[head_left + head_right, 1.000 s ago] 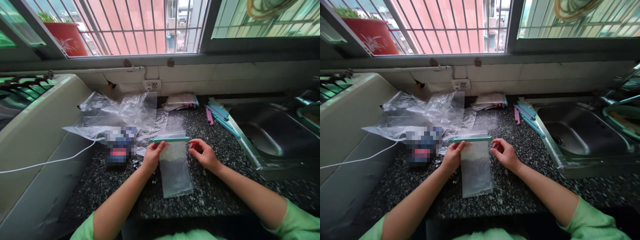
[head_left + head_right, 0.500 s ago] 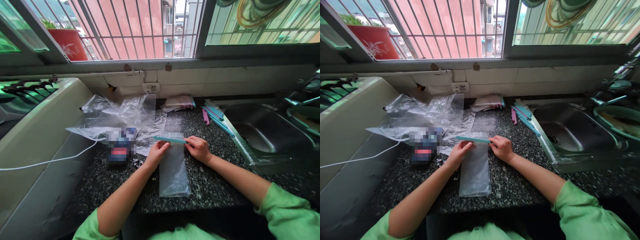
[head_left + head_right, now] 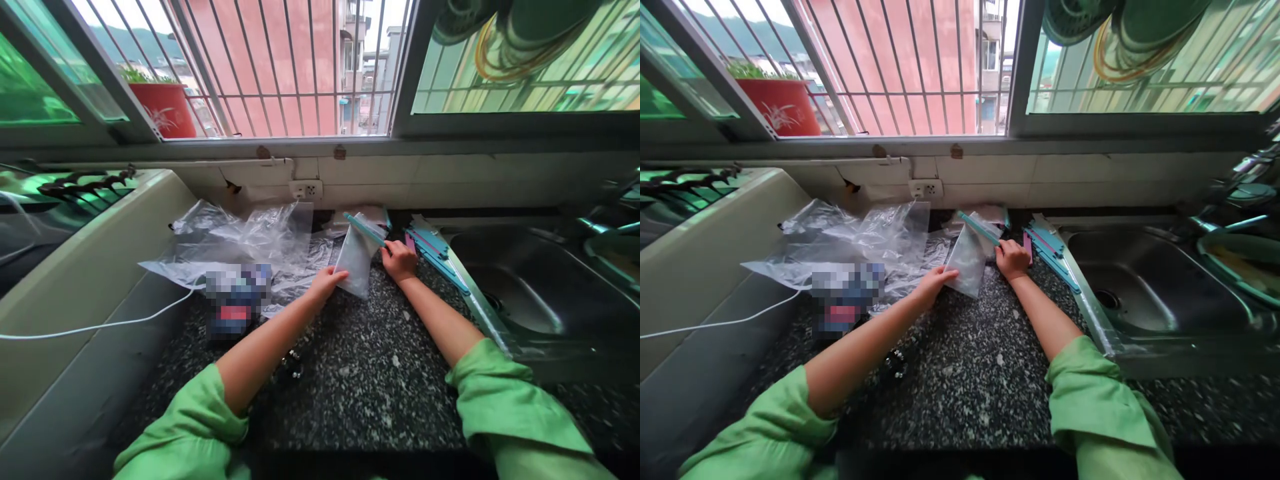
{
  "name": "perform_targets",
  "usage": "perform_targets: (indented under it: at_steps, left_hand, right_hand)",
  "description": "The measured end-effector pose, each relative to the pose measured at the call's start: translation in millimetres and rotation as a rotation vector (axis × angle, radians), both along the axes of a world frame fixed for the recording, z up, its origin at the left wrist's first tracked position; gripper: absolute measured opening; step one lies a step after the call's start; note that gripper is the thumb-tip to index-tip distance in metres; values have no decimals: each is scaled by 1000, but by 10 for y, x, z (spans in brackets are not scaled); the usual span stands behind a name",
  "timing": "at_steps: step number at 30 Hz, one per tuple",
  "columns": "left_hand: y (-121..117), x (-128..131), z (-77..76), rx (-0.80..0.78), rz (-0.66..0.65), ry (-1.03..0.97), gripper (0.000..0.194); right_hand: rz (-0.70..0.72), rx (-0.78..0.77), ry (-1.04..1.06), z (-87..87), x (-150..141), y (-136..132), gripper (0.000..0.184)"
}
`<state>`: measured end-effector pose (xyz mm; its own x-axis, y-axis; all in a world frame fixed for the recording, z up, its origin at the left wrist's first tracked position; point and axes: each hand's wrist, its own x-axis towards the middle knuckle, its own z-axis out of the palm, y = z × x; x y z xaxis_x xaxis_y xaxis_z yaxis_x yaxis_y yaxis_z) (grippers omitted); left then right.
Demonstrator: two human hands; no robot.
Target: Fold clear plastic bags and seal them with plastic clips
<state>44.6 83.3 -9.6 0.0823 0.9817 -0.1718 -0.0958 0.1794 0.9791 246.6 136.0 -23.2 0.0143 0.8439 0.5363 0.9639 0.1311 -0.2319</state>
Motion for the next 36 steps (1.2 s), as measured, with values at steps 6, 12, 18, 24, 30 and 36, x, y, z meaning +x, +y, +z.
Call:
perform_targets:
  at_steps: [6,12,18,24,30,36]
  left_hand:
    - [508,191,-92,162,173,38,16]
    - [858,399,-189,258,365,111,18]
    - [1152,505,-246,258,437,189,20]
    - [1239,537,-257,299,488,172,63]
    - [1189,559,-237,352,487,178,79]
    - [1149,558,-217,331,430,186,74]
  right_hand:
    - [-103,51,69,-24,104,234,29]
    - [-209,70,165,-11,135,409,29]
    - [-298,-15,190,41,85,540,27]
    - [-291,-80,127,57,62,637,28]
    - [-312,-40,109,26,54,684,31]
    - [-291,-42,50,13,42,691,36]
